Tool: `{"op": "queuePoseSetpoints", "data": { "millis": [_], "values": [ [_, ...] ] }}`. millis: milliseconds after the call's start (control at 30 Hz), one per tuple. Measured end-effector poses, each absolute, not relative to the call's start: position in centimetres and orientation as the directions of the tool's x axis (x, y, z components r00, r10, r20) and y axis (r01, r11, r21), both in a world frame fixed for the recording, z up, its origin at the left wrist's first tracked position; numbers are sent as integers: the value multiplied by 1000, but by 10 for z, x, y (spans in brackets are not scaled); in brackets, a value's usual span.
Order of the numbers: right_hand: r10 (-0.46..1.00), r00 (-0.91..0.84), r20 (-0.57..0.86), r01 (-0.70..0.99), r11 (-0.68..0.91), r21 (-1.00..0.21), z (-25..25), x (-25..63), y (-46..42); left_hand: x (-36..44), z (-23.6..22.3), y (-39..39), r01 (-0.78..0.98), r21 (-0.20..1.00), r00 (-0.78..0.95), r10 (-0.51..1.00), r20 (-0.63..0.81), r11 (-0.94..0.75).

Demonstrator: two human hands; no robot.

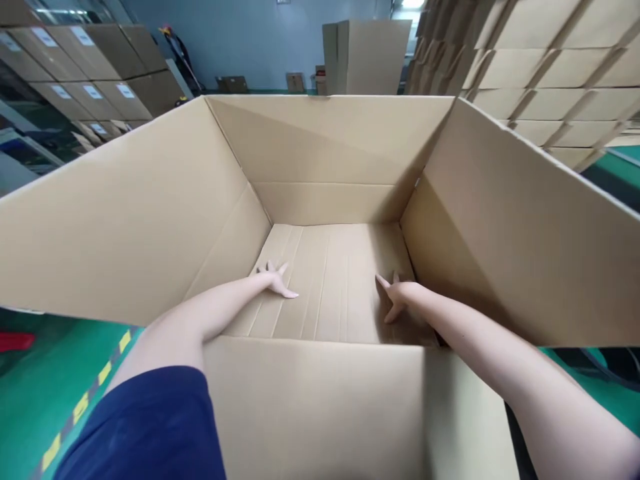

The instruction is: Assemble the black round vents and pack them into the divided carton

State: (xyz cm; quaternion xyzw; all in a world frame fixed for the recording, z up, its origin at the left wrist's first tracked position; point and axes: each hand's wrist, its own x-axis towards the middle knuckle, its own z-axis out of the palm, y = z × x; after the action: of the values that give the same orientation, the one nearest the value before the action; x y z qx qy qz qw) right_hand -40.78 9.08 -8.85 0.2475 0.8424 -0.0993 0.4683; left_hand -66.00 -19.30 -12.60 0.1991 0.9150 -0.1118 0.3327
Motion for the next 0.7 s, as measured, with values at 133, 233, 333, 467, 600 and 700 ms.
{"op": "queuePoseSetpoints", "data": {
  "millis": [133,233,333,467,600,700],
  "values": [
    [310,-434,-846,464,882,85,-126,-411,94,-658,-150,-194,415,-40,-704,293,-647,909],
    [297,-473,-829,470,881,48,-151,-402,97,-663,-157,-195,255,30,-834,236,-498,966],
    [292,-517,-805,467,884,20,-167,-394,101,-673,-157,-193,106,69,-915,124,-383,992],
    [295,-524,-799,475,880,13,-178,-392,101,-683,-155,-193,37,90,-932,66,-356,995],
    [325,-524,-788,464,884,56,-187,-394,96,-682,-152,-197,35,83,-931,63,-360,996],
    [319,-529,-786,456,888,53,-191,-395,93,-679,-147,-199,21,52,-945,37,-326,998]
  ]
}}
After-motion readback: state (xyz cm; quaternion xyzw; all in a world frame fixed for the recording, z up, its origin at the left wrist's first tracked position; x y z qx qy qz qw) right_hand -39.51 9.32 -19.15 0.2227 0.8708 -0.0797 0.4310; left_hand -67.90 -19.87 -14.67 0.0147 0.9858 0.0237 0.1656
